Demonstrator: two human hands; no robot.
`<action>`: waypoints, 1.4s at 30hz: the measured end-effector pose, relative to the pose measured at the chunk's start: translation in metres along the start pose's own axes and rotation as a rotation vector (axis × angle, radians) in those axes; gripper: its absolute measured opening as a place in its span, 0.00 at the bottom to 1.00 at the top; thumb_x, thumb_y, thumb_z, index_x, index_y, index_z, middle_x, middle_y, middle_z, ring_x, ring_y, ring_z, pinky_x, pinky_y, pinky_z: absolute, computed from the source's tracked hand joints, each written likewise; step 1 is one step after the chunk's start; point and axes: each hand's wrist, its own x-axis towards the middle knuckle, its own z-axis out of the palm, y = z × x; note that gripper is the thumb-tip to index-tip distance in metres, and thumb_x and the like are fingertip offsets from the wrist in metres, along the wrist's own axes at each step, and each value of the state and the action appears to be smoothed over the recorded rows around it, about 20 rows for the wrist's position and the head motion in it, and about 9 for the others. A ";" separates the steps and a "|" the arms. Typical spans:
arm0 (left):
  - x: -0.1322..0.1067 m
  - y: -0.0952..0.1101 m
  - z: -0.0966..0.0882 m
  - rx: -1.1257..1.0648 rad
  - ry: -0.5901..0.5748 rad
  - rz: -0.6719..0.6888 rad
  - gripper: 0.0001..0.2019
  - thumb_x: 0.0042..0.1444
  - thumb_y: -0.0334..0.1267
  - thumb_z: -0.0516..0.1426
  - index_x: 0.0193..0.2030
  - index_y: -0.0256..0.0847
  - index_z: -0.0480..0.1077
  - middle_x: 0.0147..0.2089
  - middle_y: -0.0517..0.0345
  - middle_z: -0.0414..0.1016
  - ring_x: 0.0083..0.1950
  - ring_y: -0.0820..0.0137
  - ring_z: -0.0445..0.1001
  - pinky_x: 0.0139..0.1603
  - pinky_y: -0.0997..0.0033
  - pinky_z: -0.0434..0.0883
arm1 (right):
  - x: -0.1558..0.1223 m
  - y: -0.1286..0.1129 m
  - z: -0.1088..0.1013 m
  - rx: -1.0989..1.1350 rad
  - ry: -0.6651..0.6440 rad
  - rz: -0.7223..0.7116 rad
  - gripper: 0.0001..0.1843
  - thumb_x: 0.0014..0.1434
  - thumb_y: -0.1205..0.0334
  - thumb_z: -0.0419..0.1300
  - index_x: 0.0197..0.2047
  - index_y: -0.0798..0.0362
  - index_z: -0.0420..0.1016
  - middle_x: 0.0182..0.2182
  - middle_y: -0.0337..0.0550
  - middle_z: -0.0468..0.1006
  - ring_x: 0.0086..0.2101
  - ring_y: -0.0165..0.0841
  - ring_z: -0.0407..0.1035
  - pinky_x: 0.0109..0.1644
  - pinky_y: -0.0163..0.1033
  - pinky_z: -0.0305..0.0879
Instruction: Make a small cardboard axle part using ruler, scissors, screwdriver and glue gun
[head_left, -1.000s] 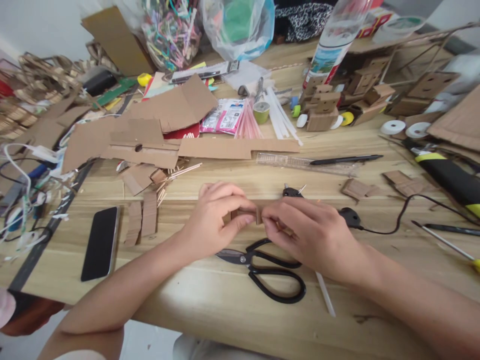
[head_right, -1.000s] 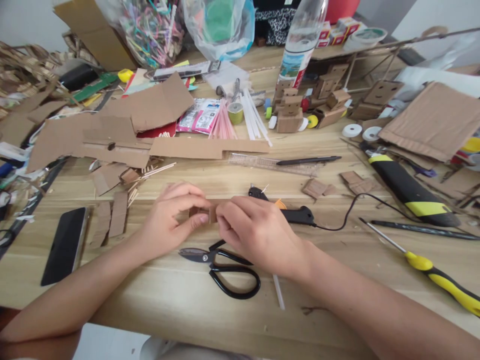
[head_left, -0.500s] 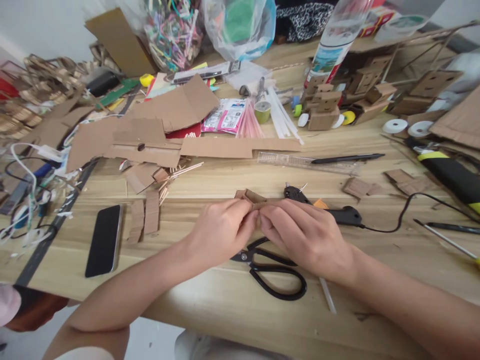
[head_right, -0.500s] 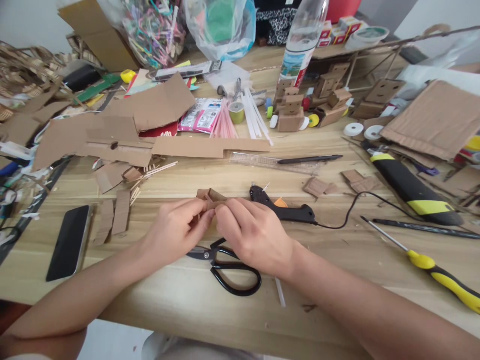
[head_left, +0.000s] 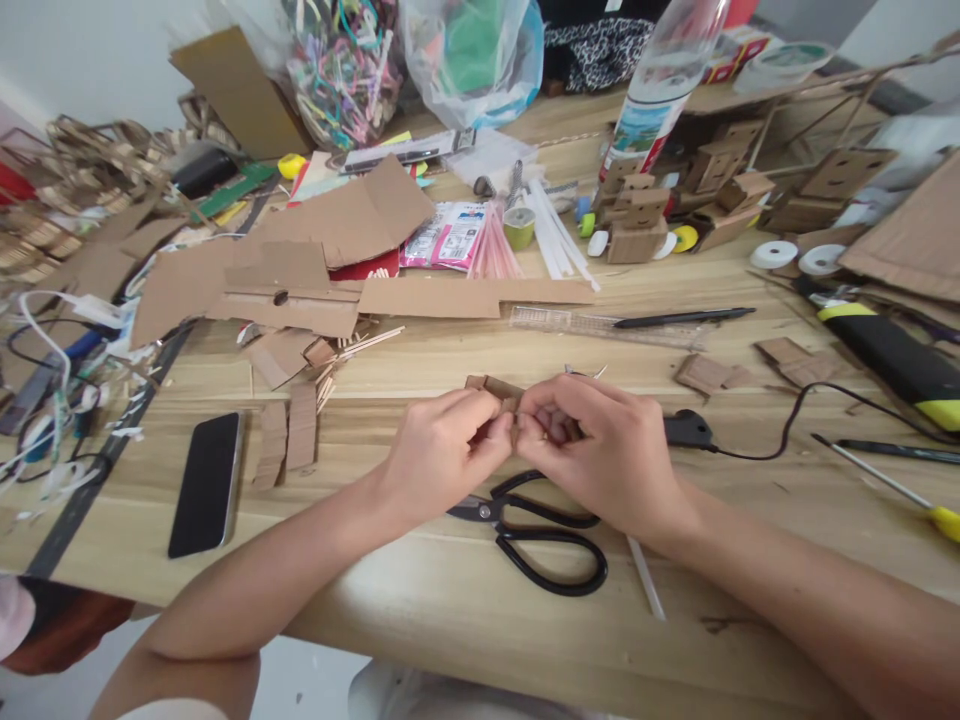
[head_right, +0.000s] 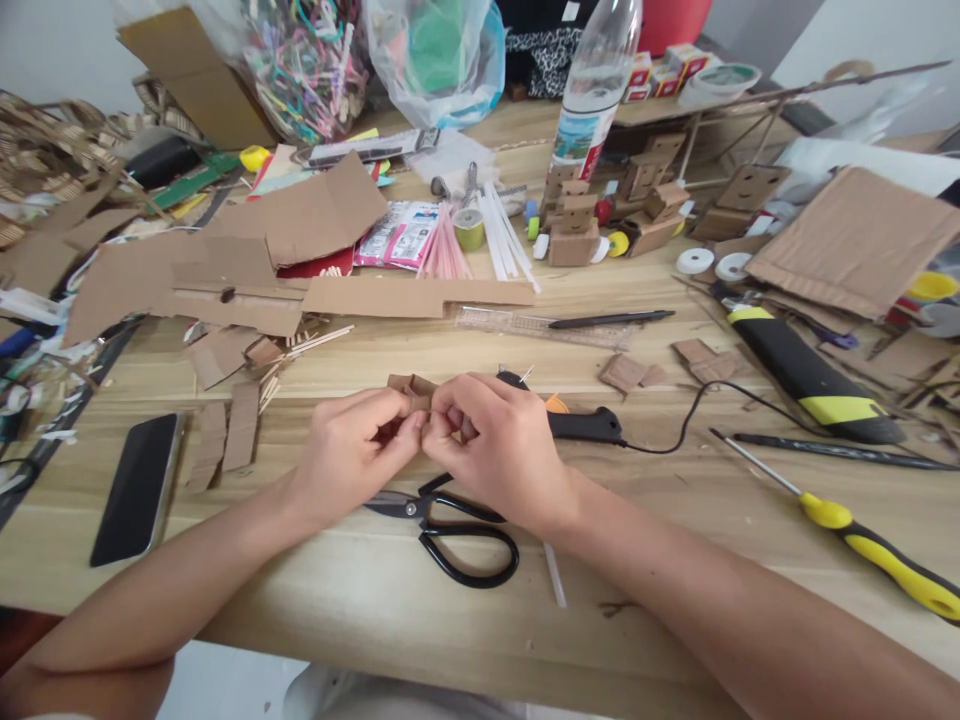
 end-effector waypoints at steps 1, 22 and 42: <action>0.000 0.000 0.000 0.007 0.005 0.009 0.16 0.65 0.29 0.53 0.25 0.42 0.59 0.21 0.67 0.64 0.22 0.78 0.62 0.23 0.78 0.59 | 0.000 0.000 -0.001 0.017 0.001 0.017 0.09 0.56 0.73 0.56 0.29 0.49 0.67 0.20 0.32 0.70 0.19 0.24 0.62 0.24 0.31 0.61; 0.003 -0.012 -0.010 0.131 0.049 -0.001 0.16 0.63 0.29 0.53 0.23 0.42 0.59 0.19 0.68 0.61 0.20 0.77 0.58 0.21 0.77 0.57 | -0.003 -0.004 -0.008 0.008 0.007 0.053 0.11 0.55 0.75 0.55 0.29 0.48 0.67 0.20 0.32 0.71 0.18 0.25 0.62 0.21 0.32 0.58; -0.004 -0.003 0.001 0.225 -0.004 0.152 0.17 0.70 0.31 0.49 0.27 0.41 0.63 0.22 0.64 0.69 0.21 0.77 0.65 0.23 0.76 0.61 | 0.000 0.004 -0.007 -0.536 -0.188 -0.431 0.20 0.67 0.75 0.50 0.25 0.51 0.69 0.20 0.38 0.68 0.21 0.31 0.63 0.24 0.36 0.56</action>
